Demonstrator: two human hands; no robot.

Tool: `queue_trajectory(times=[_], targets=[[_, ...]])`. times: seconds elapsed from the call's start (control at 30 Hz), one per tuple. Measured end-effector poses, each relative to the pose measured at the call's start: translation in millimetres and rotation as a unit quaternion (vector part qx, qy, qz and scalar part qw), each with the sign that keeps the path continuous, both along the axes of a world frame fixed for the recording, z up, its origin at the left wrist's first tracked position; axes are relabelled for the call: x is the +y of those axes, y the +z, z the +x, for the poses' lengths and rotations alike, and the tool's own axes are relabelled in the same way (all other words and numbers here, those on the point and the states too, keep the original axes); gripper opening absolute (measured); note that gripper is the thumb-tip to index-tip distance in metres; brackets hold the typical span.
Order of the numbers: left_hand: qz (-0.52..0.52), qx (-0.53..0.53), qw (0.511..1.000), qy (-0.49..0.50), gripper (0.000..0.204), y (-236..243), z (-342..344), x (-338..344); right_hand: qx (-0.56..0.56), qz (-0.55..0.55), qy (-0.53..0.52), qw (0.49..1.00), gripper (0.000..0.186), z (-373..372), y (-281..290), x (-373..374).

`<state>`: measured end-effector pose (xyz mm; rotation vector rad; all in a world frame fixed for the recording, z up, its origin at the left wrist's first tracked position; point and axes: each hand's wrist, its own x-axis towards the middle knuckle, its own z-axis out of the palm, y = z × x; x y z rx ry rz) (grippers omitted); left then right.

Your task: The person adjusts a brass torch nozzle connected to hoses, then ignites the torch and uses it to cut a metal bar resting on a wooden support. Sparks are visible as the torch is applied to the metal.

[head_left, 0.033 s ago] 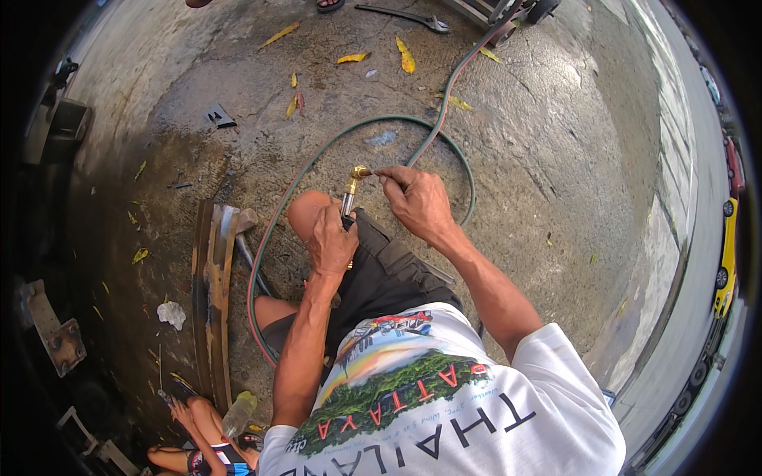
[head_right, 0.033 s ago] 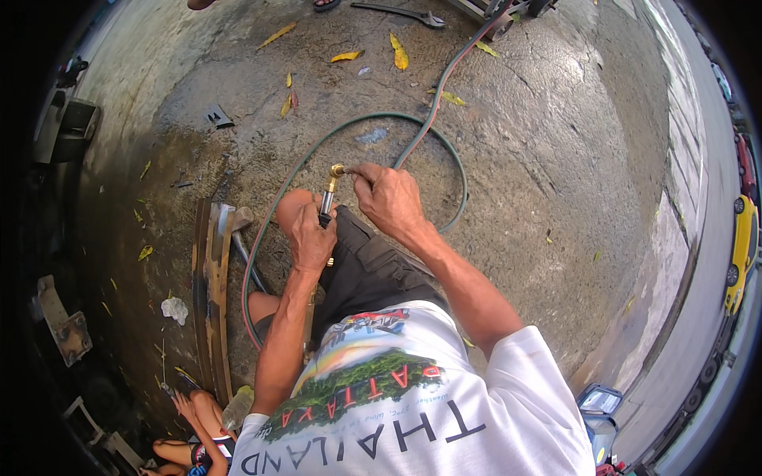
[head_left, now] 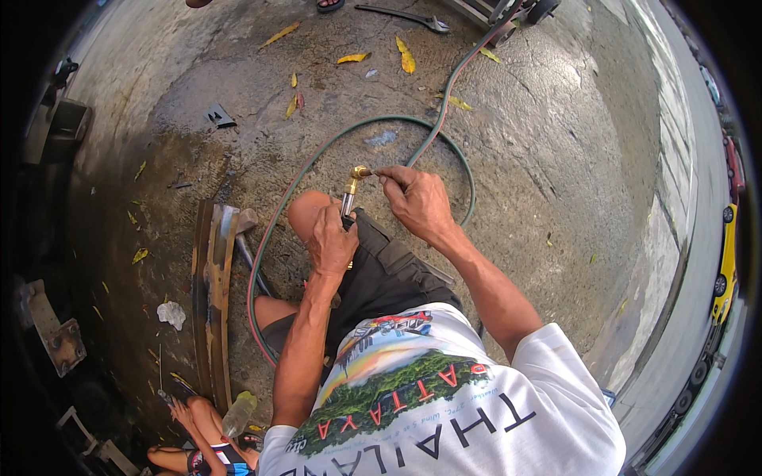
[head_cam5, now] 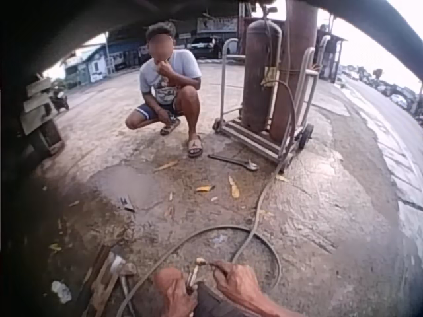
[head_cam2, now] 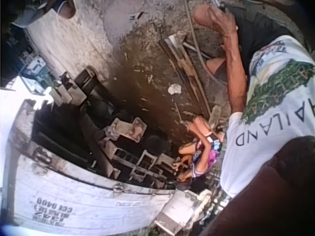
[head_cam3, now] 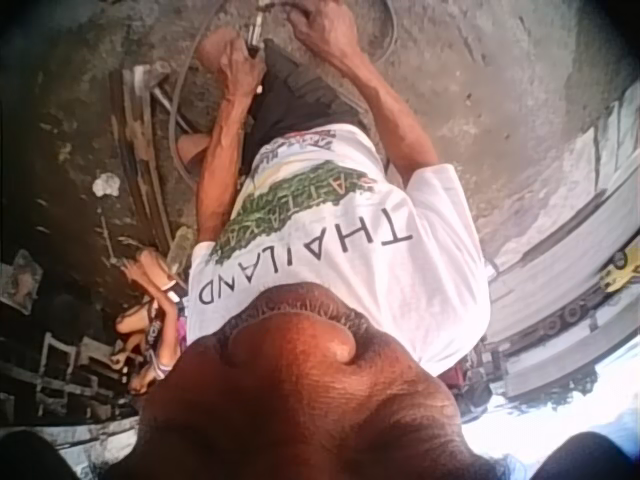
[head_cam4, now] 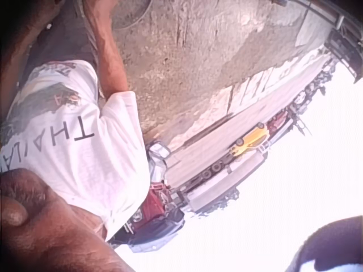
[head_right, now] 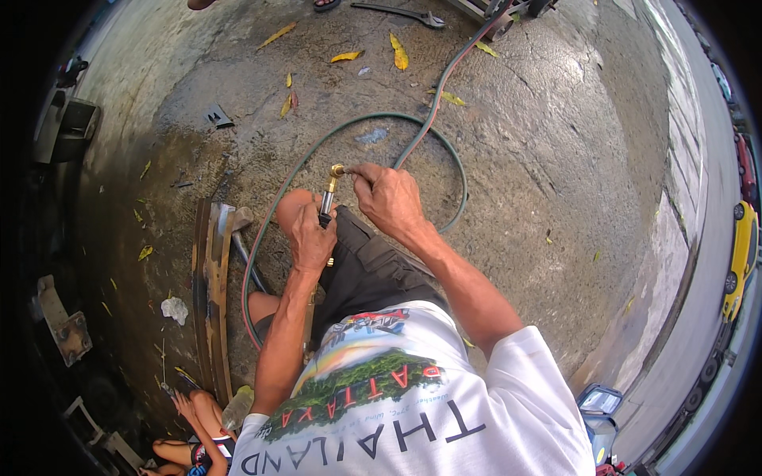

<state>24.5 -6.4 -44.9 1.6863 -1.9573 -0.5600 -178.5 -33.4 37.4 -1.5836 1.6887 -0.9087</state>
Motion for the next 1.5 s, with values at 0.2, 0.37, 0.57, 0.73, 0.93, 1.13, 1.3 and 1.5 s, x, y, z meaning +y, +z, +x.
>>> queue_trajectory(times=[0.2,0.37,0.57,0.73,0.93,1.13,1.3,1.5], targets=[[-0.024,-0.001,1.0,-0.012,0.024,4.4,-2.6,-4.2,0.022,0.0,0.004,1.0,0.025,-0.4,3.1,-2.5],[-0.011,-0.006,1.0,-0.003,0.025,6.6,-7.5,-10.5,0.05,-0.034,0.012,0.998,0.026,-1.9,1.3,-10.0],[-0.014,-0.058,0.998,-0.017,0.045,11.9,-12.2,-6.4,0.175,-0.063,0.079,0.979,0.015,-5.7,9.5,-14.4],[-0.011,-0.078,0.997,-0.024,0.052,13.3,-16.4,-2.9,0.203,-0.099,0.107,0.968,0.013,-9.4,9.2,-14.5],[-0.011,-0.076,0.997,-0.031,0.064,10.0,-18.5,-2.2,0.169,-0.1,0.084,0.977,0.013,-12.0,-8.5,-7.1],[-0.02,-0.086,0.995,-0.042,0.075,8.7,-20.0,-3.0,0.168,-0.08,0.07,0.98,0.016,-8.9,-21.5,-6.3],[0.0,-0.092,0.995,-0.046,0.063,14.1,-19.5,-4.9,0.163,-0.068,0.096,0.98,0.016,-19.2,-9.2,-5.9],[-0.005,-0.098,0.995,-0.035,0.056,12.8,-21.3,-3.2,0.14,-0.066,0.083,0.984,0.016,-23.4,-0.5,2.5]])
